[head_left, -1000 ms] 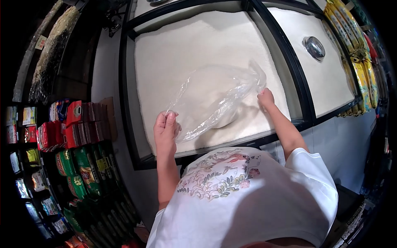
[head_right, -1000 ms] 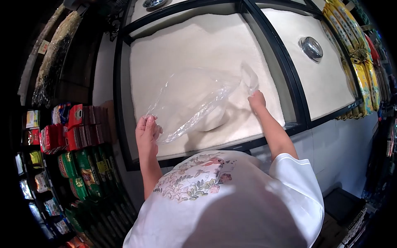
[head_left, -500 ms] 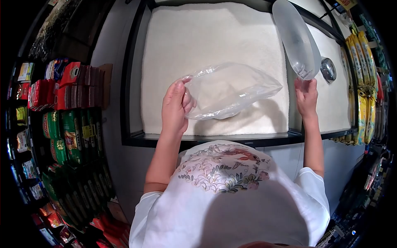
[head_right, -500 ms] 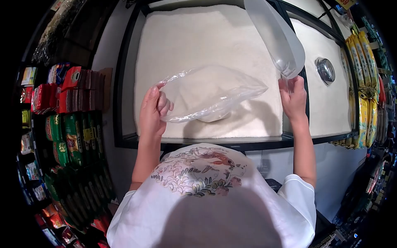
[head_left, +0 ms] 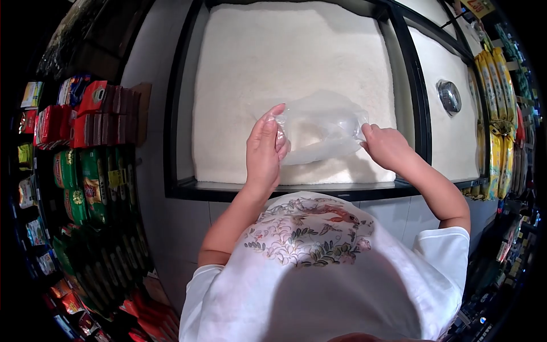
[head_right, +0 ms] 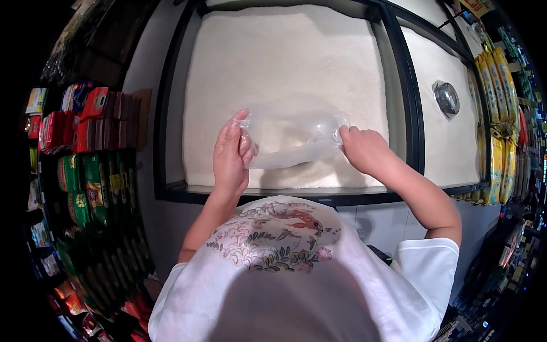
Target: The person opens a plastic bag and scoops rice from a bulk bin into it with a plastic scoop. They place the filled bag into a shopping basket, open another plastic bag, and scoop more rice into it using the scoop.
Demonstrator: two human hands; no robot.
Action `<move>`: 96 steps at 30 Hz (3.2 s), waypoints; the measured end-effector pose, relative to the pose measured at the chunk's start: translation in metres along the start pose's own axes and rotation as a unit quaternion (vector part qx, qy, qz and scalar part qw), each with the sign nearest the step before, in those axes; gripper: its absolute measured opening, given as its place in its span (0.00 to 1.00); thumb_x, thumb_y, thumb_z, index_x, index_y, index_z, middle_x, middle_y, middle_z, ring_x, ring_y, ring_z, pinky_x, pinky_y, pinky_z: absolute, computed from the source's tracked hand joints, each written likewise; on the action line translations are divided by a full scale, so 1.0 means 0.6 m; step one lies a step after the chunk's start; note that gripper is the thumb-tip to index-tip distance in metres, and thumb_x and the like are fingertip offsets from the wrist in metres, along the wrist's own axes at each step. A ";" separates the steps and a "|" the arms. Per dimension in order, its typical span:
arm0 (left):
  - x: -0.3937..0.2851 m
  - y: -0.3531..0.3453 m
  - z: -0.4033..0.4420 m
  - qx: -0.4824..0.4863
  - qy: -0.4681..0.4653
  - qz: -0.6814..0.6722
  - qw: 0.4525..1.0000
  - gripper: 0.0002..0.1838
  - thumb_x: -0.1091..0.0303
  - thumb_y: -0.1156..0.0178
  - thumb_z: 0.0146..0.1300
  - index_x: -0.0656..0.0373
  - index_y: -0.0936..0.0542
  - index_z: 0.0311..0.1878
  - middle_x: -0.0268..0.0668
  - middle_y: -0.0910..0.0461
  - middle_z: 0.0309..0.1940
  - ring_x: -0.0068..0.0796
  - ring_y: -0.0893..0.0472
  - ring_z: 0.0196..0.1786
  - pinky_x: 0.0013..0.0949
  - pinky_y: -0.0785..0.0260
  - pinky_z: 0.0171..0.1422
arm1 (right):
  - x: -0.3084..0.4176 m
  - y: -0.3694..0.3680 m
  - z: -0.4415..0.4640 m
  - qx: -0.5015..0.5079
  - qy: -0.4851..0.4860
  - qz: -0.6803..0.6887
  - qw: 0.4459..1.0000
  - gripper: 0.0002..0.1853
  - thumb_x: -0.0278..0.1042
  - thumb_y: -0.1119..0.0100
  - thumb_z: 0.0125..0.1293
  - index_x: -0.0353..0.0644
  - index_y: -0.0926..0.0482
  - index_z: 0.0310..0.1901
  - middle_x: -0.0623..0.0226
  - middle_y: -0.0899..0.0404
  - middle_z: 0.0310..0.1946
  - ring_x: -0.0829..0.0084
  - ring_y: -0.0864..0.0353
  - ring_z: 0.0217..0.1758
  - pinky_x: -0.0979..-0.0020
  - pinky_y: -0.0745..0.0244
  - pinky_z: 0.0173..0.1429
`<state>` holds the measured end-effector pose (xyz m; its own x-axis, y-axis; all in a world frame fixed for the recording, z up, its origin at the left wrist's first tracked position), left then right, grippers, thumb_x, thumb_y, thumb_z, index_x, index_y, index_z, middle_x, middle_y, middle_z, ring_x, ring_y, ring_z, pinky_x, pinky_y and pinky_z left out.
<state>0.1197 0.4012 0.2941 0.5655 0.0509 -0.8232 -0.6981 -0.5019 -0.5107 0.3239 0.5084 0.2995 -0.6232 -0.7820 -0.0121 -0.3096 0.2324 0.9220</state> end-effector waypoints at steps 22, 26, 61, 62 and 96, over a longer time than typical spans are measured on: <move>0.028 0.020 0.033 0.004 0.031 0.055 0.998 0.20 0.60 0.61 0.66 0.65 0.36 0.54 0.24 0.47 0.14 0.13 0.47 0.15 0.21 0.47 0.24 | 0.011 -0.133 0.151 0.049 -0.063 0.229 0.970 0.19 0.45 0.59 0.61 0.35 0.30 0.40 0.54 0.23 0.34 0.57 0.24 0.38 0.60 0.29 0.41; 0.024 0.023 0.039 -0.008 0.011 0.049 0.999 0.20 0.61 0.60 0.66 0.67 0.36 0.53 0.24 0.47 0.14 0.13 0.48 0.16 0.20 0.48 0.23 | 0.047 -0.189 0.201 0.022 -0.036 0.226 0.973 0.19 0.44 0.60 0.60 0.35 0.29 0.41 0.54 0.23 0.34 0.57 0.24 0.37 0.61 0.29 0.41; 0.013 0.066 0.013 -0.067 -0.030 0.057 0.996 0.15 0.58 0.58 0.65 0.61 0.30 0.42 0.23 0.46 0.14 0.13 0.49 0.15 0.21 0.48 0.24 | 0.067 -0.188 0.074 0.365 0.075 0.638 0.674 0.14 0.45 0.58 0.64 0.40 0.37 0.32 0.75 0.40 0.13 0.84 0.44 0.11 0.81 0.47 0.18; 0.007 0.060 0.014 -0.068 -0.032 0.070 0.995 0.17 0.58 0.58 0.65 0.63 0.30 0.45 0.23 0.47 0.14 0.13 0.49 0.15 0.21 0.48 0.24 | 0.057 -0.174 0.067 0.365 0.075 0.636 0.675 0.14 0.45 0.58 0.64 0.40 0.37 0.32 0.75 0.40 0.13 0.84 0.44 0.11 0.81 0.47 0.18; 0.012 0.077 0.022 -0.128 -0.009 0.084 0.988 0.16 0.59 0.56 0.64 0.62 0.30 0.45 0.24 0.45 0.14 0.14 0.49 0.14 0.21 0.48 0.24 | -0.143 -0.139 -0.031 -0.315 -0.098 0.154 0.931 0.21 0.33 0.45 0.52 0.40 0.35 0.49 0.61 0.28 0.27 0.60 0.30 0.24 0.65 0.35 0.31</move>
<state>0.0858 0.3900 0.2612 0.4417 -0.0377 -0.8964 -0.6465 -0.7061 -0.2888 0.4167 0.5453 0.2309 -0.7517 -0.5987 0.2766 0.3491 -0.0055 0.9371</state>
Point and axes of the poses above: each hand's wrist, its own z-axis towards the middle knuckle, its own y-axis out of the back of the hand, x = y × z, the point moved 5 cm from there along z, towards the middle knuckle
